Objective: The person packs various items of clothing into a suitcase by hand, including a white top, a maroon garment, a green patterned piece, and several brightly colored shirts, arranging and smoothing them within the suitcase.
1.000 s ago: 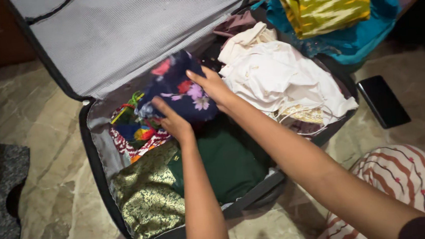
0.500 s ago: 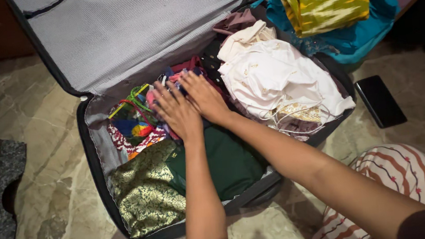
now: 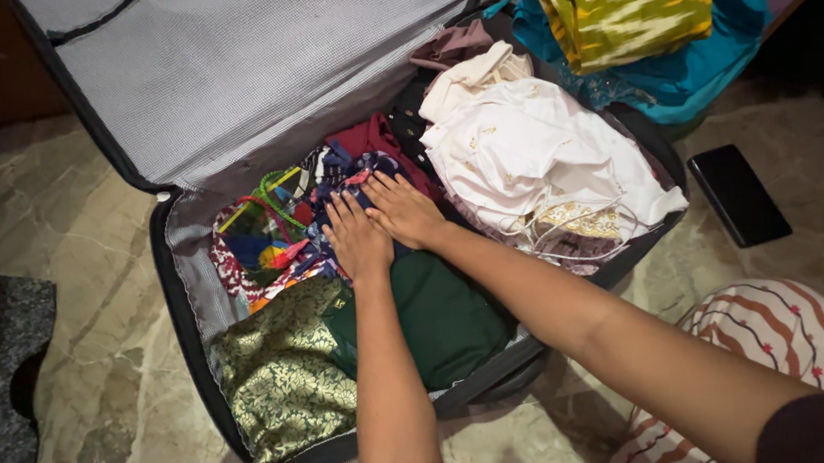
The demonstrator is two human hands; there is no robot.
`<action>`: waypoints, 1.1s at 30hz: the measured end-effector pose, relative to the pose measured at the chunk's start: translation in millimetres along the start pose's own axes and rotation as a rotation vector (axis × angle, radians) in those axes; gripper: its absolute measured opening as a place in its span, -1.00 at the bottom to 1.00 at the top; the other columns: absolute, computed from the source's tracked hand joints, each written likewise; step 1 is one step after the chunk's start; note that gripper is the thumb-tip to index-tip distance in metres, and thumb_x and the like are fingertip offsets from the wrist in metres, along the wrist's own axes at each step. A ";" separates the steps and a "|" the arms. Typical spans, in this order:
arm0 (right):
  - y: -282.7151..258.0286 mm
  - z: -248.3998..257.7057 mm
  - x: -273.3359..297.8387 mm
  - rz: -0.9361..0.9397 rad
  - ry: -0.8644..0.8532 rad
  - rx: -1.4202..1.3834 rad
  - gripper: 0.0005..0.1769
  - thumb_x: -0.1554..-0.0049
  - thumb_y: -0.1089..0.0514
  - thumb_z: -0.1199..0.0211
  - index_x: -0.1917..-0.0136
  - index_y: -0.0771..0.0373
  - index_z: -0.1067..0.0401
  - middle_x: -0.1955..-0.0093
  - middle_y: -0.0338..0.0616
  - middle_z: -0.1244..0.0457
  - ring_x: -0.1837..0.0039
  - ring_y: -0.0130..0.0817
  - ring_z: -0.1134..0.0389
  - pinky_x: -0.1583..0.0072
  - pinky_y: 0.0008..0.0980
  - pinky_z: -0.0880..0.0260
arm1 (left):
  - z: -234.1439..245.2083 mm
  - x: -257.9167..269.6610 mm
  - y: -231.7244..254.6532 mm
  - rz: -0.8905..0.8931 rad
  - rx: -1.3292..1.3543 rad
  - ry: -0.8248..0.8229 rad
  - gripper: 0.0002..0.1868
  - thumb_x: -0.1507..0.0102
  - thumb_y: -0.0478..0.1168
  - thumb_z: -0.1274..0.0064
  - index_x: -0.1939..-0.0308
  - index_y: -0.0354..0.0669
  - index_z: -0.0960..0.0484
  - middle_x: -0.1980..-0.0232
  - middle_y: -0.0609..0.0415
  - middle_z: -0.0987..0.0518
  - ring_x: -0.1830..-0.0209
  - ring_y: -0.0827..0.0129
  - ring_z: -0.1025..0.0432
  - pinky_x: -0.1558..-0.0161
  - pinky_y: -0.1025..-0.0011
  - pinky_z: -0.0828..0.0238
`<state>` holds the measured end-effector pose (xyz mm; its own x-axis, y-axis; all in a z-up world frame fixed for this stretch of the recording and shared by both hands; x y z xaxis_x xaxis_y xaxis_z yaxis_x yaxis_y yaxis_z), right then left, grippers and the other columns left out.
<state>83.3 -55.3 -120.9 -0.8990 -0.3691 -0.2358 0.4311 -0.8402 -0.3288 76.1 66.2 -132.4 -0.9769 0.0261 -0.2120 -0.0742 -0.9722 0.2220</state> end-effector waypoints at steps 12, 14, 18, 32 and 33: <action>-7.5 11.0 2.5 0.009 0.184 0.079 -0.28 -0.36 -0.18 0.18 -0.61 0.30 -0.06 -0.67 -0.02 0.06 -0.70 -0.18 0.20 -0.62 -0.08 0.27 | 42.7 10.2 22.0 -0.035 -0.136 0.247 -0.29 -0.39 -0.05 0.26 -0.58 -0.26 -0.09 -0.69 -0.16 0.05 -0.70 0.04 0.17 -0.57 -0.01 0.26; -10.4 16.5 4.1 0.125 0.335 0.204 -0.28 -0.37 -0.14 0.19 -0.64 0.30 -0.08 -0.70 -0.03 0.04 -0.72 -0.20 0.19 -0.65 -0.11 0.27 | 37.7 9.4 19.0 -0.036 -0.192 0.247 -0.30 -0.39 -0.05 0.26 -0.59 -0.24 -0.10 -0.69 -0.15 0.03 -0.70 0.05 0.15 -0.57 -0.01 0.25; -4.0 2.9 0.5 0.017 0.166 0.090 -0.29 -0.37 -0.19 0.18 -0.59 0.31 -0.11 -0.66 -0.01 0.03 -0.71 -0.20 0.17 -0.63 -0.13 0.26 | 12.6 0.0 6.4 0.061 -0.003 0.001 -0.32 -0.44 -0.02 0.34 -0.60 -0.24 -0.06 -0.67 -0.07 -0.02 -0.66 0.09 0.11 -0.53 -0.05 0.19; 1.8 -7.4 0.5 0.034 0.167 0.120 -0.29 -0.38 -0.17 0.19 -0.58 0.35 -0.13 -0.67 0.01 0.05 -0.71 -0.18 0.18 -0.63 -0.10 0.27 | 2.2 0.2 3.3 0.063 -0.040 0.009 -0.32 -0.43 -0.01 0.34 -0.59 -0.22 -0.06 -0.66 -0.03 -0.05 -0.66 0.14 0.09 -0.57 0.04 0.19; 1.6 -8.7 -0.1 0.036 0.163 0.115 -0.29 -0.38 -0.17 0.19 -0.58 0.35 -0.13 -0.67 0.01 0.05 -0.71 -0.18 0.18 -0.63 -0.10 0.27 | 3.7 0.7 4.5 0.030 -0.057 0.081 -0.32 -0.43 -0.02 0.31 -0.58 -0.24 -0.07 -0.66 -0.07 -0.06 -0.66 0.12 0.07 -0.56 0.04 0.17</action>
<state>84.7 -53.2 -129.3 -0.8550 -0.3380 -0.3933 0.4423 -0.8712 -0.2129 74.3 62.7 -128.0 -0.9590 -0.0195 -0.2827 -0.0318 -0.9839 0.1757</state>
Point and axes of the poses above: each hand's wrist, its own x-axis away from the middle knuckle, its own z-axis out of the back of the hand, y = z × x, the point moved 3 cm from there along -x, towards the middle knuckle
